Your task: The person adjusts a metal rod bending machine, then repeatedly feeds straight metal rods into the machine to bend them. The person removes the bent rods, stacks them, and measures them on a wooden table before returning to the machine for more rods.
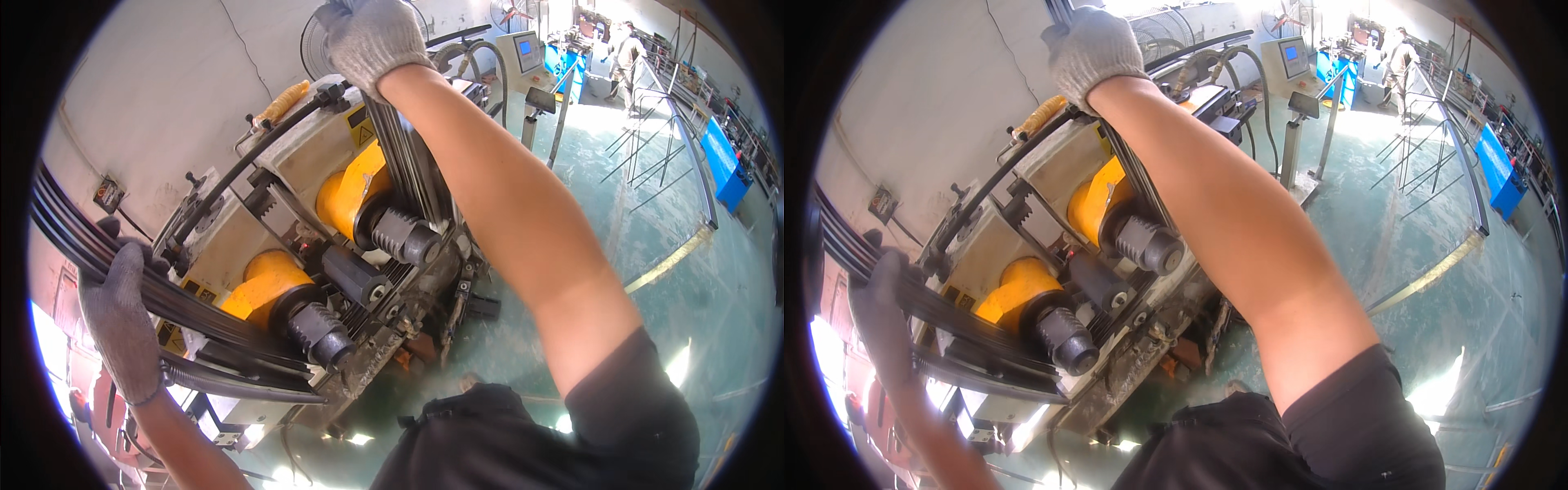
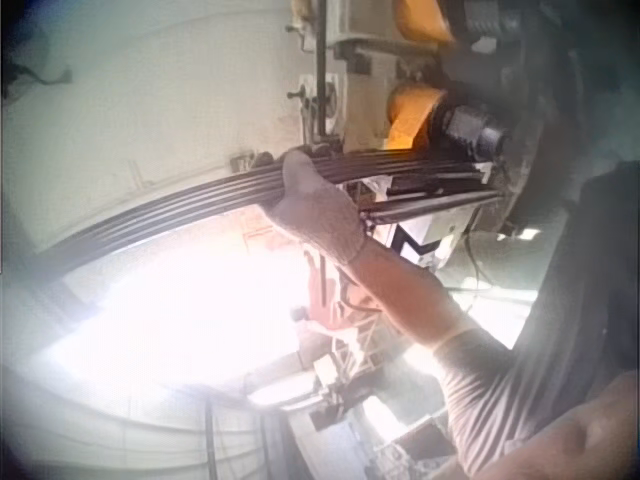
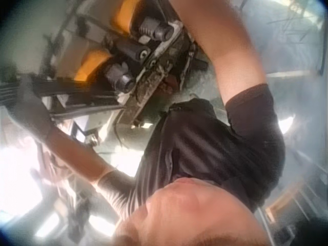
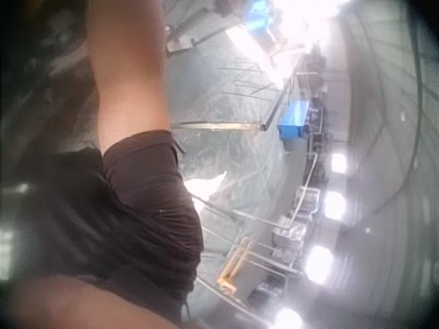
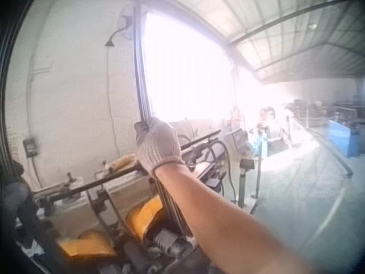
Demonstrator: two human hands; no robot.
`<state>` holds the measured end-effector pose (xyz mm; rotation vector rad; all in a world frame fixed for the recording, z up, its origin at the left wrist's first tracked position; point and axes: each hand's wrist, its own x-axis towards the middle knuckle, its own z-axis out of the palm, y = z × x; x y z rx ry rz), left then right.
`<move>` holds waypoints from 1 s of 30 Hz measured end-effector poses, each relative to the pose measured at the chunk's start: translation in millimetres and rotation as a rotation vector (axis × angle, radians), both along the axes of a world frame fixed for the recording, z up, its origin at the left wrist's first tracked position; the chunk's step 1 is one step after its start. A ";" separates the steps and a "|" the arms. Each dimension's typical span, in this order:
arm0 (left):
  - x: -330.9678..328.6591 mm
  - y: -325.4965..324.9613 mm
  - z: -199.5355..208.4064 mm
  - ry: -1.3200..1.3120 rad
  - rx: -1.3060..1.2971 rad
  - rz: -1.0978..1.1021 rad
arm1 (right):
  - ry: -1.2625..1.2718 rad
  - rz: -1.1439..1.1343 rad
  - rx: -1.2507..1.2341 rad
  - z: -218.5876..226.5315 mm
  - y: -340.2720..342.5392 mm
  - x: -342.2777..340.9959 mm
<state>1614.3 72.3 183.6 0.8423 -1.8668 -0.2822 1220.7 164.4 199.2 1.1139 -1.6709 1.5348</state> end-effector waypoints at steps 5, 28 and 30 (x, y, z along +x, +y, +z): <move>18.8 -9.9 4.1 -0.184 0.123 -0.010 | -0.059 -0.049 0.042 -4.4 3.8 18.7; 19.2 2.7 6.3 -0.044 0.248 -0.217 | -1.447 0.553 0.106 -390.9 84.8 133.0; 21.1 2.8 8.0 -0.092 0.265 -0.214 | -1.575 0.719 -0.068 -390.1 71.4 129.2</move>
